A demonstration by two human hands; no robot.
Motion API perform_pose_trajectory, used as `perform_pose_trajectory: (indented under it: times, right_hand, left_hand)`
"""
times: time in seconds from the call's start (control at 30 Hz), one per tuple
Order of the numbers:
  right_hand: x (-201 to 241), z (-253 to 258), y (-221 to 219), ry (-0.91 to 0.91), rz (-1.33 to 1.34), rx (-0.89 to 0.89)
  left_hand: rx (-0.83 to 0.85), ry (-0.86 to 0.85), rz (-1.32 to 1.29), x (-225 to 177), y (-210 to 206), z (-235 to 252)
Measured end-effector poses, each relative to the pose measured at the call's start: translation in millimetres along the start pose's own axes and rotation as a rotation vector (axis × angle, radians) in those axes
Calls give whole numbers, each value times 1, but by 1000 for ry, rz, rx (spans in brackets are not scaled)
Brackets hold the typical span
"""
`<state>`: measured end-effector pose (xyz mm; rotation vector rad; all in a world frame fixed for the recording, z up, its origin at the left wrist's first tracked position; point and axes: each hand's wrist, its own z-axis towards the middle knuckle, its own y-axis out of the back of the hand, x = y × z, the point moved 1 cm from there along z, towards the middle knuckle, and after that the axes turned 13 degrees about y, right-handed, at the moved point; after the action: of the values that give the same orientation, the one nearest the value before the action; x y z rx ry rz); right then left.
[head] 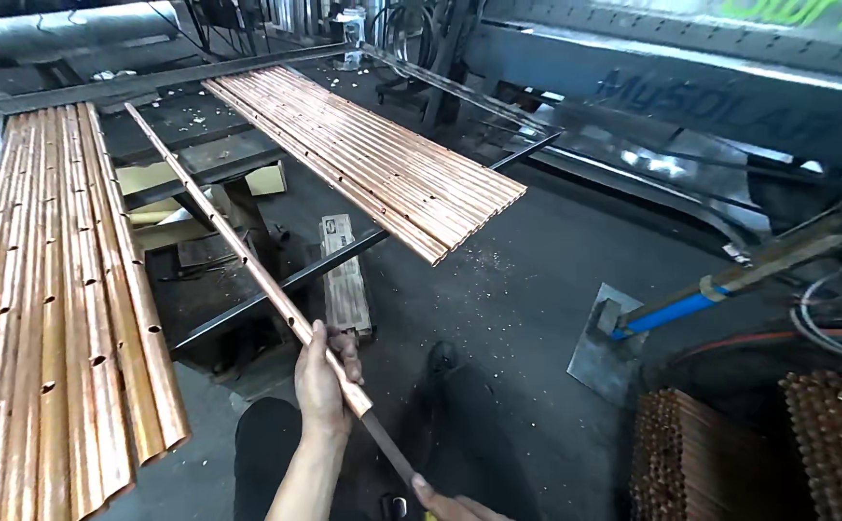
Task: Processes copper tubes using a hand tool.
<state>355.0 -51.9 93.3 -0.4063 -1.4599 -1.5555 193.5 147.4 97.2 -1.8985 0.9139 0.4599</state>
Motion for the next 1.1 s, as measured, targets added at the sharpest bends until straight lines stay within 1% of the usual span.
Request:
perform_pose_trajectory:
  times: [0.07, 0.13, 0.2, 0.3, 0.4, 0.47, 0.5, 0.57, 0.63, 0.7, 0.8, 0.83, 0.93, 1.0, 1.1]
  right_hand:
    - [9, 21, -3, -25, -3, 27]
    - [14, 33, -6, -50, -10, 51]
    - [14, 32, -7, -45, 4, 52]
    - [8, 26, -5, -9, 68, 33]
    - [5, 53, -4, -9, 65, -6]
    - [4, 66, -7, -19, 58, -18]
    - [5, 63, -8, -17, 66, -27]
    - [10, 42, -6, -22, 79, -34]
    - [13, 27, 1, -54, 76, 32]
    - [17, 35, 2, -83, 34, 57]
    - [10, 67, -3, -86, -32, 20]
    - [11, 66, -5, -85, -20, 11]
    - [12, 33, 0, -90, 7, 21]
    - [8, 22, 3, -86, 6, 50]
    - [6, 51, 0, -98, -68, 30]
  left_hand:
    - [-33, -45, -2, -8, 0, 8]
    - [-24, -76, -55, -16, 4, 18]
    - [60, -51, -151, -23, 8, 31]
    - [247, 78, -311, -29, 15, 43]
    - [401, 73, -433, -28, 11, 46]
    - [424, 60, -440, -29, 11, 47]
    - [419, 65, -435, -31, 10, 47]
    - [369, 76, -419, -33, 8, 46]
    - [294, 61, -375, -34, 4, 44]
    - [209, 52, -298, -32, 3, 40]
    - [106, 63, -189, -34, -4, 40]
    - [76, 69, -165, -36, -4, 40]
    - [11, 66, -118, -38, -8, 41]
    - [-53, 56, -113, -36, -12, 38]
    - [-140, 50, -120, -35, -19, 32]
